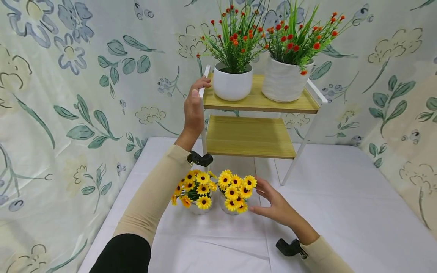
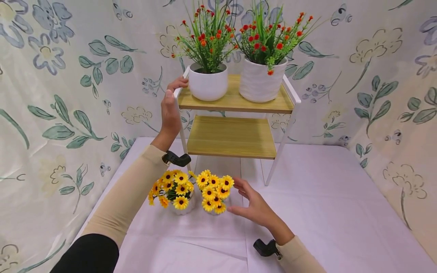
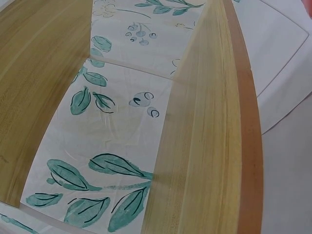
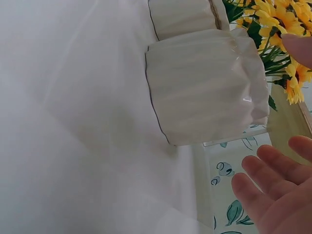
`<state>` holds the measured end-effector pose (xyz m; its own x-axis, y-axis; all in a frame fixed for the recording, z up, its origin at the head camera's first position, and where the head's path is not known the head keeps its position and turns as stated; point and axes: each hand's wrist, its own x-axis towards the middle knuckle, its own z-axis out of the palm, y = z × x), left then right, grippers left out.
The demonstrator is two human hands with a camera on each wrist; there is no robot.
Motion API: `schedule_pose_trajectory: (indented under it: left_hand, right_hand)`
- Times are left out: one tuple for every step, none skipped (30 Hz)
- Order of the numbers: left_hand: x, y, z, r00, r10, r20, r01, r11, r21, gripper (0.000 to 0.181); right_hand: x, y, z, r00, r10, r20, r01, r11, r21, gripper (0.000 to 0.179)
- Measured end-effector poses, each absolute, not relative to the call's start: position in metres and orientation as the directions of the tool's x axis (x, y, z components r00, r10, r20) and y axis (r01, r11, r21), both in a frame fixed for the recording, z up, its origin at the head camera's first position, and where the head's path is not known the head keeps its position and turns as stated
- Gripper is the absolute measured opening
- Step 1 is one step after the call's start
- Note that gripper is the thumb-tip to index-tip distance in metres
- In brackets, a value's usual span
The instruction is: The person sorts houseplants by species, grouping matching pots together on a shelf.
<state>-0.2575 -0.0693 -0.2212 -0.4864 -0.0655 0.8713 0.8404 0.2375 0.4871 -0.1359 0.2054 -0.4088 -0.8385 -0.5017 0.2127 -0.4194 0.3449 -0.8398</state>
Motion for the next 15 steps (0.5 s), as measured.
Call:
schedule_pose_trajectory:
  left_hand:
    - [-0.257,-0.069,-0.221,-0.490,-0.066,0.869,0.838,0.237,0.491,0.051]
    - [-0.257,-0.069,-0.220,-0.488,-0.068,0.870,0.840,0.234,0.490,0.052]
    - [-0.256,-0.069,-0.220,-0.487,-0.069,0.871,0.841,0.232,0.489,0.052]
    - [-0.256,-0.069,-0.220,-0.483,-0.070,0.873,0.844,0.231,0.485,0.052]
    - [-0.256,-0.069,-0.220,-0.481,-0.072,0.874,0.845,0.228,0.484,0.052]
    - [-0.257,-0.069,-0.220,-0.477,-0.072,0.876,0.847,0.226,0.481,0.052]
    - [-0.257,-0.069,-0.220,-0.475,-0.074,0.877,0.849,0.224,0.479,0.052]
    - [-0.257,-0.069,-0.220,-0.470,-0.075,0.880,0.852,0.223,0.474,0.052]
    - [-0.257,-0.069,-0.220,-0.471,-0.074,0.879,0.851,0.223,0.475,0.052]
    - [-0.258,-0.069,-0.220,-0.468,-0.073,0.881,0.852,0.226,0.472,0.052]
    - [-0.258,-0.069,-0.220,-0.468,-0.073,0.881,0.852,0.227,0.472,0.051]
    - [-0.258,-0.069,-0.220,-0.465,-0.074,0.882,0.853,0.229,0.469,0.051]
    - [-0.258,-0.069,-0.220,-0.468,-0.075,0.880,0.851,0.230,0.472,0.052]
    - [-0.258,-0.070,-0.220,-0.469,-0.075,0.880,0.850,0.231,0.473,0.052]
    - [-0.258,-0.070,-0.221,-0.473,-0.075,0.878,0.848,0.232,0.477,0.052]
  right_hand:
    - [-0.136,0.204,-0.410,-0.839,-0.502,0.209,-0.416,0.344,-0.842,0.084]
    - [-0.137,0.203,-0.411,-0.839,-0.503,0.207,-0.413,0.342,-0.844,0.085]
    - [-0.138,0.202,-0.412,-0.840,-0.504,0.204,-0.410,0.341,-0.846,0.085]
    - [-0.138,0.201,-0.413,-0.839,-0.505,0.202,-0.407,0.338,-0.849,0.085]
    - [-0.139,0.201,-0.414,-0.838,-0.507,0.201,-0.405,0.333,-0.851,0.086]
    - [-0.140,0.200,-0.415,-0.836,-0.511,0.201,-0.406,0.327,-0.853,0.086]
    - [-0.140,0.199,-0.416,-0.833,-0.515,0.202,-0.406,0.320,-0.856,0.086]
    - [-0.141,0.199,-0.417,-0.830,-0.520,0.201,-0.405,0.315,-0.858,0.086]
    - [-0.141,0.198,-0.418,-0.827,-0.525,0.200,-0.406,0.311,-0.859,0.087]
    - [-0.142,0.197,-0.419,-0.825,-0.529,0.199,-0.405,0.307,-0.861,0.087]
    - [-0.142,0.197,-0.420,-0.823,-0.533,0.197,-0.402,0.302,-0.864,0.087]
    - [-0.143,0.196,-0.421,-0.822,-0.536,0.194,-0.398,0.295,-0.869,0.088]
    - [-0.143,0.195,-0.422,-0.821,-0.538,0.190,-0.393,0.291,-0.873,0.088]
    - [-0.143,0.194,-0.423,-0.820,-0.540,0.187,-0.389,0.288,-0.875,0.089]
    - [-0.144,0.193,-0.424,-0.820,-0.542,0.183,-0.385,0.287,-0.877,0.090]
